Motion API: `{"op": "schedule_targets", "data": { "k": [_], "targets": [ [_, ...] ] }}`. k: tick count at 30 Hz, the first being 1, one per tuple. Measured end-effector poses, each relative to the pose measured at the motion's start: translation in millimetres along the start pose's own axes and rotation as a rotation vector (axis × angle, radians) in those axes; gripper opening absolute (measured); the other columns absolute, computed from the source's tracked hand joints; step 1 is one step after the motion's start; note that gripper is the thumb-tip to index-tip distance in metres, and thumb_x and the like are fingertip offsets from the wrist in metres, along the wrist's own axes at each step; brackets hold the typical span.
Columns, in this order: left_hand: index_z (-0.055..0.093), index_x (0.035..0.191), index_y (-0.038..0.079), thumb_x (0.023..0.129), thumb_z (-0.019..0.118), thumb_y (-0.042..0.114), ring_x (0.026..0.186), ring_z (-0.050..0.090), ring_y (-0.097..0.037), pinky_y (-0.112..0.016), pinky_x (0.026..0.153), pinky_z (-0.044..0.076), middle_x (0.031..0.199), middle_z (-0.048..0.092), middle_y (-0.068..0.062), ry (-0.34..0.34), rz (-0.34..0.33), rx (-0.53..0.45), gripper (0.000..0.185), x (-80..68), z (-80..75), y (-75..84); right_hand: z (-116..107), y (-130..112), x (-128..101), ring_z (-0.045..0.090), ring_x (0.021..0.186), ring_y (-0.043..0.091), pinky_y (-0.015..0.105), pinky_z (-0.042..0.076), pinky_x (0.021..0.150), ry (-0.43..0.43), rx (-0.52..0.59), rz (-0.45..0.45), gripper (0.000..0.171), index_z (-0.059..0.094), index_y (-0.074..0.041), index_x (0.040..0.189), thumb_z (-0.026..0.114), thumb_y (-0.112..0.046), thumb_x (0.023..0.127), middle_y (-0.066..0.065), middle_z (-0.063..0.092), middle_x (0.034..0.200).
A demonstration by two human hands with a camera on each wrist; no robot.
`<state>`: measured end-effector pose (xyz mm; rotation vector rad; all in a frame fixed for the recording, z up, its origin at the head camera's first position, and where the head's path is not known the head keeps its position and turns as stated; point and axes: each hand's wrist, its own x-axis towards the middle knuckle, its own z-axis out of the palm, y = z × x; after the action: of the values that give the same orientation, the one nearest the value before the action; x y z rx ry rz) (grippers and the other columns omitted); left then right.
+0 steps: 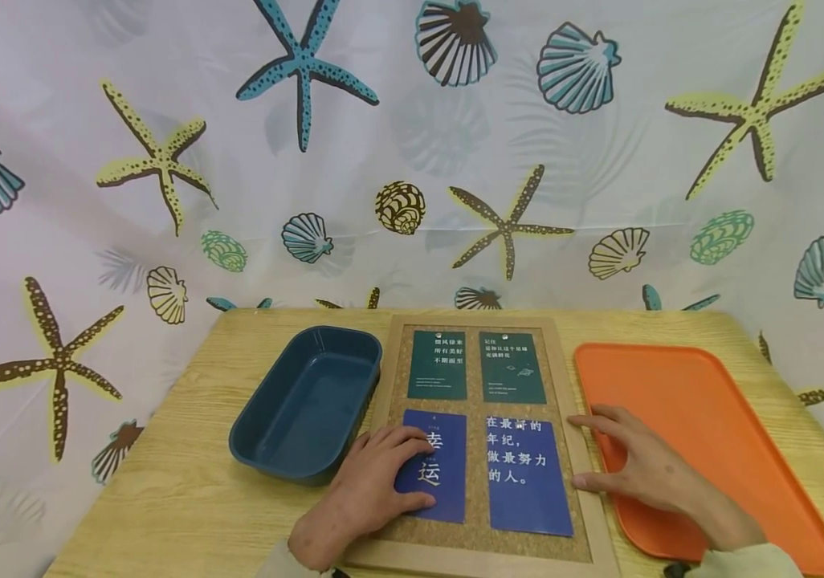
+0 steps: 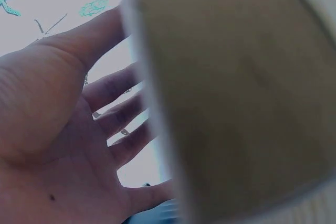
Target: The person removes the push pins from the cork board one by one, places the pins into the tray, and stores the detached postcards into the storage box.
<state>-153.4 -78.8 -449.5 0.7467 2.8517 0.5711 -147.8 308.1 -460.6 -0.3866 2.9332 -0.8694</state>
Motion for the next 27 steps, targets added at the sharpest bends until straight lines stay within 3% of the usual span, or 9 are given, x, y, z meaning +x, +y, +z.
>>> {"op": "schedule_targets", "data": {
  "k": [8, 13, 20, 27],
  "targets": [
    [0.07, 0.135, 0.026, 0.085, 0.079, 0.058, 0.141, 0.051, -0.025, -0.058, 0.115, 0.044, 0.149, 0.057, 0.003, 0.004, -0.017, -0.069, 0.06, 4.4, -6.4, -2.0, 1, -1, 0, 0.048, 0.134, 0.057, 0.077, 0.046, 0.098, -0.016, 0.012, 0.011, 0.087, 0.061, -0.019, 0.145, 0.087, -0.061, 0.074, 0.028, 0.044, 0.154],
    [0.069, 0.135, 0.019, 0.092, 0.075, 0.052, 0.146, 0.05, -0.027, -0.054, 0.111, 0.051, 0.154, 0.053, -0.001, 0.043, -0.024, -0.107, 0.054, 9.2, -11.0, -1.9, 2, 0, -1, 0.047, 0.135, 0.058, 0.078, 0.045, 0.098, -0.022, 0.017, 0.017, 0.087, 0.061, -0.019, 0.145, 0.087, -0.06, 0.074, 0.029, 0.043, 0.155],
    [0.057, 0.146, 0.009, 0.095, 0.076, 0.038, 0.153, 0.04, -0.039, -0.06, 0.115, 0.045, 0.166, 0.038, -0.015, 0.078, -0.096, -0.165, 0.061, 11.2, -13.0, 1.5, 2, 1, -1, 0.047, 0.135, 0.059, 0.078, 0.045, 0.098, -0.019, 0.021, 0.008, 0.087, 0.061, -0.019, 0.145, 0.087, -0.06, 0.074, 0.029, 0.043, 0.155],
    [0.046, 0.155, 0.005, 0.096, 0.076, 0.036, 0.155, 0.034, -0.043, -0.061, 0.12, 0.04, 0.168, 0.031, -0.021, 0.035, -0.12, -0.207, 0.073, 12.9, -19.4, 2.6, 2, 2, -1, 0.047, 0.135, 0.058, 0.077, 0.046, 0.098, -0.027, 0.034, 0.011, 0.087, 0.059, -0.019, 0.147, 0.087, -0.06, 0.075, 0.029, 0.042, 0.155]
  ]
}}
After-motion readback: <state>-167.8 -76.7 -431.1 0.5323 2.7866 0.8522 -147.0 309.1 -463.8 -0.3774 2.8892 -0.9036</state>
